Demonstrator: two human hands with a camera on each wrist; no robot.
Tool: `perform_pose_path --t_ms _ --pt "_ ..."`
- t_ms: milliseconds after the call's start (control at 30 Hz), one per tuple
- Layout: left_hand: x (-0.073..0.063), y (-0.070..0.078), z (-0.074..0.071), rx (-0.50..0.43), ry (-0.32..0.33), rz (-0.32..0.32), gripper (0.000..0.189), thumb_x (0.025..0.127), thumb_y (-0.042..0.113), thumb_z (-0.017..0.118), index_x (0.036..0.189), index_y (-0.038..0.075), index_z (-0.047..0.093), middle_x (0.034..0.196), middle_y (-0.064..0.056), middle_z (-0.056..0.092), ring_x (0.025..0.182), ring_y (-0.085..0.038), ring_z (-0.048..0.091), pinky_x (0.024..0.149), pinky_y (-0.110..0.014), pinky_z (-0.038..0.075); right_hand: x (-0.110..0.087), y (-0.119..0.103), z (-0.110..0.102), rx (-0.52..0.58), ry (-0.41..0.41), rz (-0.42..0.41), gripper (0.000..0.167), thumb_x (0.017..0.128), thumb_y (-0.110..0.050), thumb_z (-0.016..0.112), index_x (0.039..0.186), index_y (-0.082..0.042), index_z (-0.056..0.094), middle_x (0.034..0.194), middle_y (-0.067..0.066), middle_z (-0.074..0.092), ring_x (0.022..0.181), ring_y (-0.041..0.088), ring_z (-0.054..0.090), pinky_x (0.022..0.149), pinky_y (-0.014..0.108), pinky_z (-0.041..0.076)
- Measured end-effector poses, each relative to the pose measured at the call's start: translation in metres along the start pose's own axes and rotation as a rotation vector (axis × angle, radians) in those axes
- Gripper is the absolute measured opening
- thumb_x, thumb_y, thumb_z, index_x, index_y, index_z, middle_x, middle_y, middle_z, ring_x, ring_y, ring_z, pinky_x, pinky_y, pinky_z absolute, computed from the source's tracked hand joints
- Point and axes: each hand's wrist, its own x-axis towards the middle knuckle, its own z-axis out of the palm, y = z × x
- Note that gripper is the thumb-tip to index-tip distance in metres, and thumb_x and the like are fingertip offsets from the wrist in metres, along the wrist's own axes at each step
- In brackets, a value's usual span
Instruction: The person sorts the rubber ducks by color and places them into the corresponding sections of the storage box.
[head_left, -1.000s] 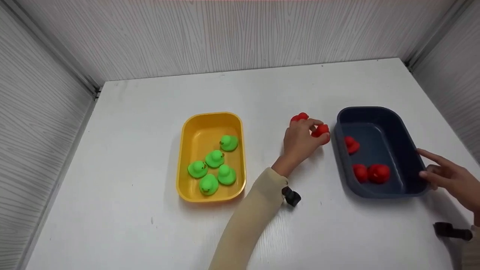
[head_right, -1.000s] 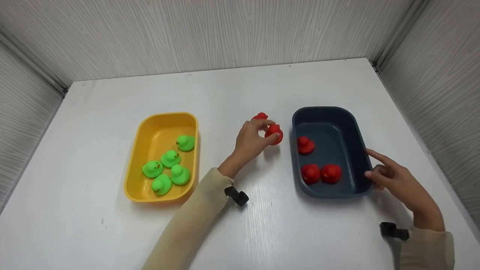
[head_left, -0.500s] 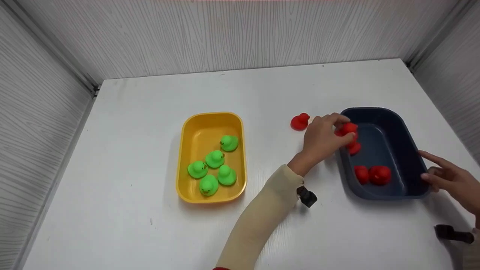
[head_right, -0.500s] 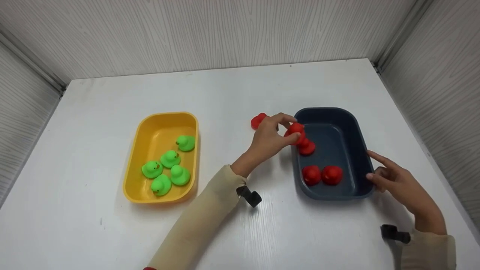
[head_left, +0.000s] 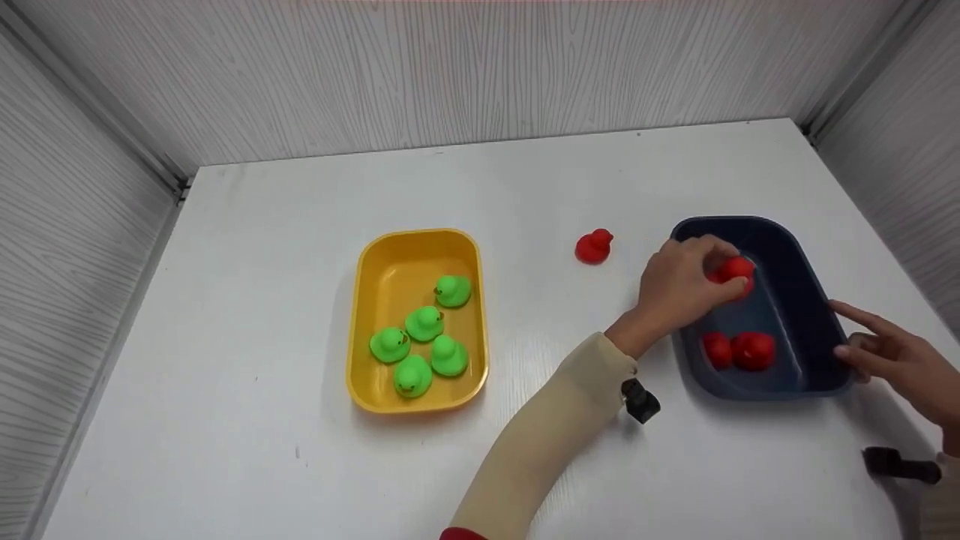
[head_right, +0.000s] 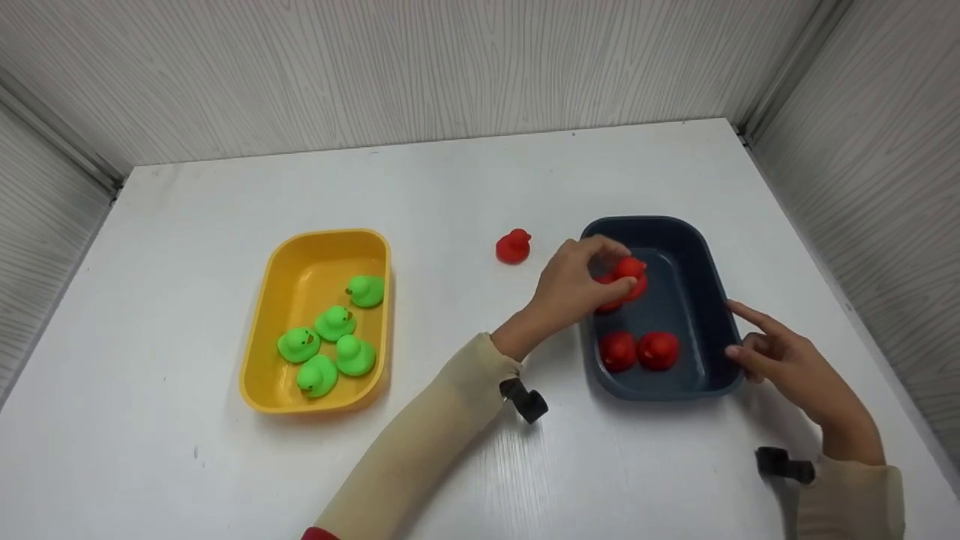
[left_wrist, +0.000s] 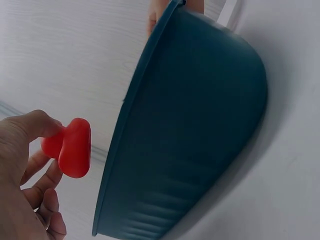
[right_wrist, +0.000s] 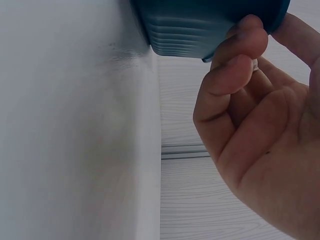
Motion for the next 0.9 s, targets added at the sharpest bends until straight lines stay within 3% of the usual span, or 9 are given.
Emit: perform_pose_path --t_ms 300,567,900 --pt "0.009 0.007 0.02 -0.032 -0.053 -0.087 0.024 0.086 0.044 0.069 0.108 0.037 0.066 0.094 0.025 0.06 0.09 0.006 0.045 0.077 -0.011 0.033 -0.002 0.002 -0.002 0.025 0.004 -0.007 0.064 0.096 0.0 0.054 0.151 -0.024 0.032 0.065 -0.007 0.047 0.057 0.014 0.045 0.056 0.028 0.035" --pt "0.015 0.015 0.028 0.094 -0.076 -0.08 0.028 0.084 0.049 0.069 0.111 0.041 0.065 0.092 0.026 0.06 0.082 0.002 0.042 0.071 -0.014 0.033 -0.002 0.003 -0.001 0.034 0.007 0.016 0.064 0.096 -0.002 0.054 0.151 -0.026 0.031 0.066 -0.008 0.046 0.059 0.015 0.043 0.056 0.03 0.033" --pt "0.017 0.01 0.037 0.282 -0.126 -0.037 0.028 0.086 0.053 0.064 0.112 0.044 0.064 0.096 0.027 0.062 0.083 -0.001 0.042 0.074 -0.018 0.033 -0.001 0.002 -0.001 0.009 -0.01 -0.007 0.063 0.097 -0.001 0.052 0.152 -0.023 0.03 0.066 -0.007 0.048 0.059 0.015 0.045 0.057 0.028 0.034"
